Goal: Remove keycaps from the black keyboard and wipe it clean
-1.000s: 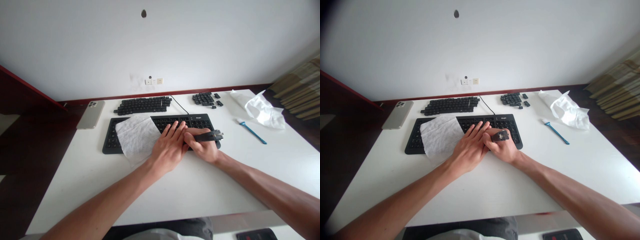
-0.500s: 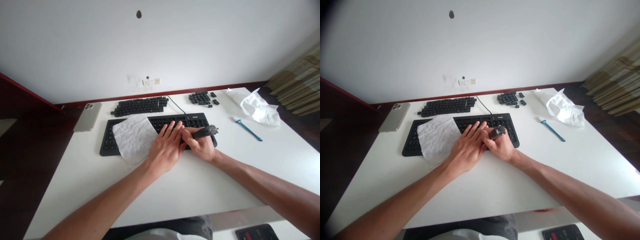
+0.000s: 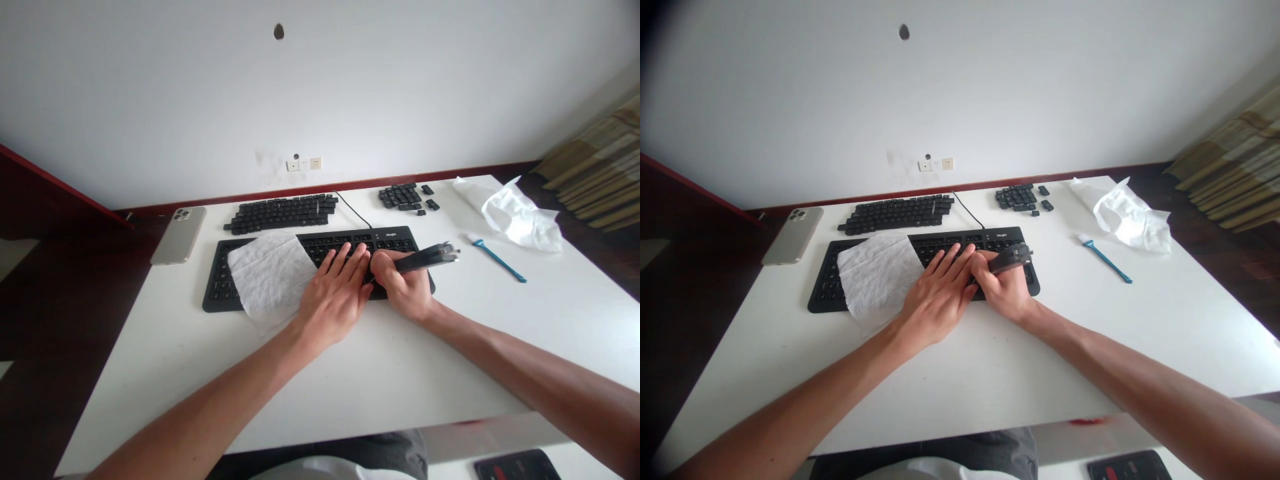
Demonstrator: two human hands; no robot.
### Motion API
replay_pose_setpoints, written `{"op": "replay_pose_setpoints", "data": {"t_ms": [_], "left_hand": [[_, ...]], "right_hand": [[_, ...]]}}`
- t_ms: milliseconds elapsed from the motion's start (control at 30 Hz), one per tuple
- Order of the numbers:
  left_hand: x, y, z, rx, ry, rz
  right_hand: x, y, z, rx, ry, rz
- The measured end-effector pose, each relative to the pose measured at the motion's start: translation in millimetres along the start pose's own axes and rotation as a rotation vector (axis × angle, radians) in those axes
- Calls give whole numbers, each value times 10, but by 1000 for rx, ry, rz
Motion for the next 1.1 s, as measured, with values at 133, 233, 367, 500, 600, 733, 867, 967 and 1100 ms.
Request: {"op": "replay_pose_setpoints", "data": {"t_ms": [133,233,367,500,600,733,867,967,1100], "left_hand": [[2,14,22,0,-21,-20],[33,34,68,22,-87,-36],[181,34,138,65,-203,-92],[323,16,174,80,-193,-107],[331,20,152,54,-179,-63],[241,19,95,43,-120,1],[169,9,27,36,-22,1],[137,4,-8,24,26,1],[124,-8,3,42,15,-6]], "right_hand": [[51,10,-53,-57,43,-62],[77,38,-29,-57,51,-76],[127,61,-6,-54,44,-95],[108,47,-44,-83,58,-66],[58,39,-65,-98,55,-21],[48,38,-99,-113,32,-11],[-29,28,-131,-118,-78,99],[-79,27,-121,-106,-147,168],[-155,26,-81,-81,-100,266]]}}
Point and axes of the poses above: each hand's wrist, its own y-axis towards the middle knuckle, its own x-axis out of the back of the hand, z = x × y, the point moved 9 cm from there along y, towards the middle knuckle
